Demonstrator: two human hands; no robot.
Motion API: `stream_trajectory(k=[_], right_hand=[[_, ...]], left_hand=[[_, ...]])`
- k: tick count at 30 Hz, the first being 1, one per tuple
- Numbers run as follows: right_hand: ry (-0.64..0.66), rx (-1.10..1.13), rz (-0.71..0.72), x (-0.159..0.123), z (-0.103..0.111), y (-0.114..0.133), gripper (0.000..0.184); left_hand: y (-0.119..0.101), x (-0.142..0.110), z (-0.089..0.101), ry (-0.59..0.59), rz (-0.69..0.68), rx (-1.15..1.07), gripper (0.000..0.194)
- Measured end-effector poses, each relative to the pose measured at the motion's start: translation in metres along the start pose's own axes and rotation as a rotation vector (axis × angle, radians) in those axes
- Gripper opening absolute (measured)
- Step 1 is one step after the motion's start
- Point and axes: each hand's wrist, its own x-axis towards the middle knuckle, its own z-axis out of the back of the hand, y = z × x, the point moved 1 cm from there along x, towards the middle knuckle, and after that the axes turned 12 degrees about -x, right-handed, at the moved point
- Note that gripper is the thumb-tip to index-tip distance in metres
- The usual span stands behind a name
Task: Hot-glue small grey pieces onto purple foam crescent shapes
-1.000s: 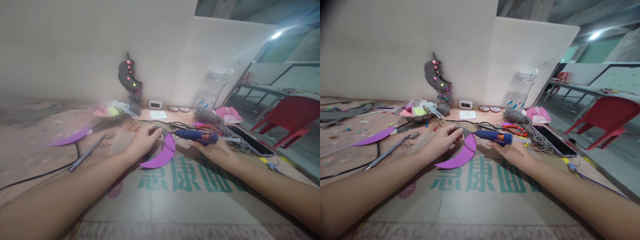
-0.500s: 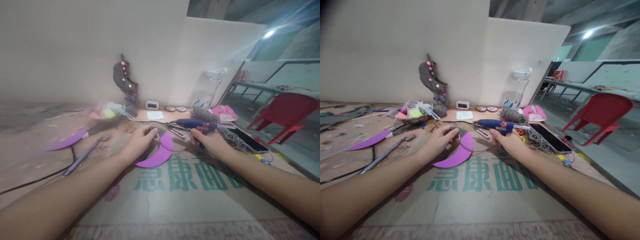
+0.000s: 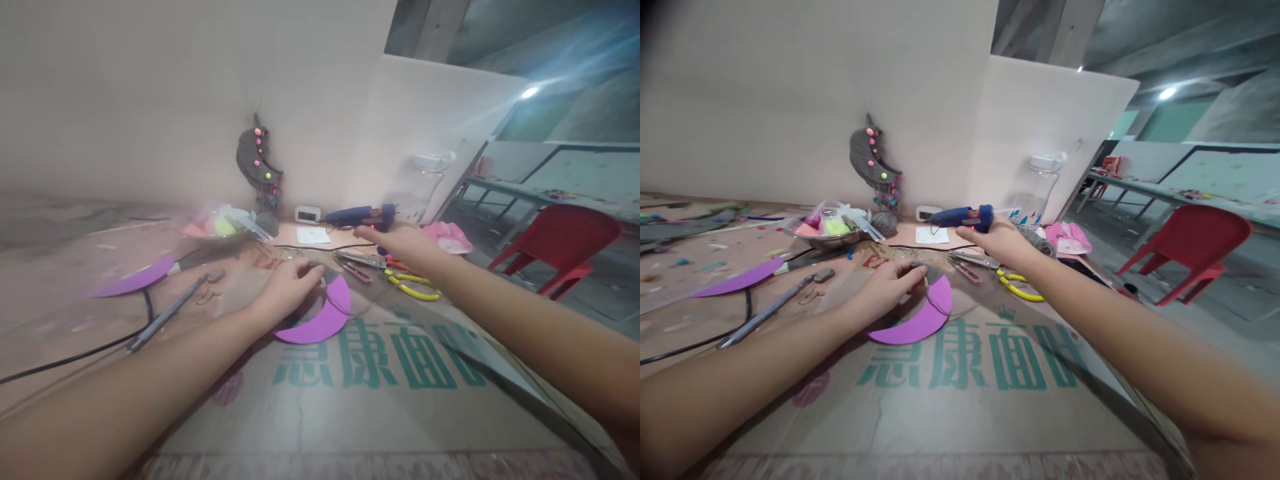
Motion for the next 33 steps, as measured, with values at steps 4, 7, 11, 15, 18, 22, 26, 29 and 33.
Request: stream_trajectory(k=[4, 7, 11, 15, 18, 22, 26, 29, 33], right_hand=[[0.145, 0.008, 0.004, 0.051, -0.035, -0.01, 0.036], [0.154, 0.004, -0.004, 0.075, -0.061, -0.019, 0.034], [0.162, -0.002, -0.006, 0.084, -0.082, -0.027, 0.035], [0.172, -0.003, 0.024, 0.08, -0.078, -0.031, 0.035], [0.142, 0.011, 0.078, 0.066, -0.065, -0.032, 0.035], [0.027, 0.054, 0.098, 0.025, -0.043, -0.027, 0.042], [0.154, 0.32, 0.059, -0.031, -0.028, -0.012, 0.042], [0.493, 0.488, -0.014, -0.069, -0.03, -0.002, 0.056], [0.576, 0.533, 0.018, -0.09, -0.038, 0.001, 0.062]], left_hand=[[0.001, 0.0, 0.0, -0.001, 0.01, -0.001, 0.03], [0.001, 0.0, 0.001, 0.002, -0.006, -0.023, 0.03], [0.003, 0.001, 0.0, 0.002, -0.013, -0.05, 0.03], [0.004, 0.002, 0.001, -0.018, 0.007, -0.036, 0.03], [0.005, 0.003, 0.001, -0.021, 0.002, -0.03, 0.031], [0.006, 0.003, 0.001, -0.027, -0.036, -0.052, 0.031], [0.007, 0.003, 0.001, -0.042, -0.051, -0.055, 0.03], [0.006, 0.003, 0.002, -0.072, -0.054, -0.053, 0.029], [0.001, 0.001, 0.003, -0.074, -0.052, -0.067, 0.029]])
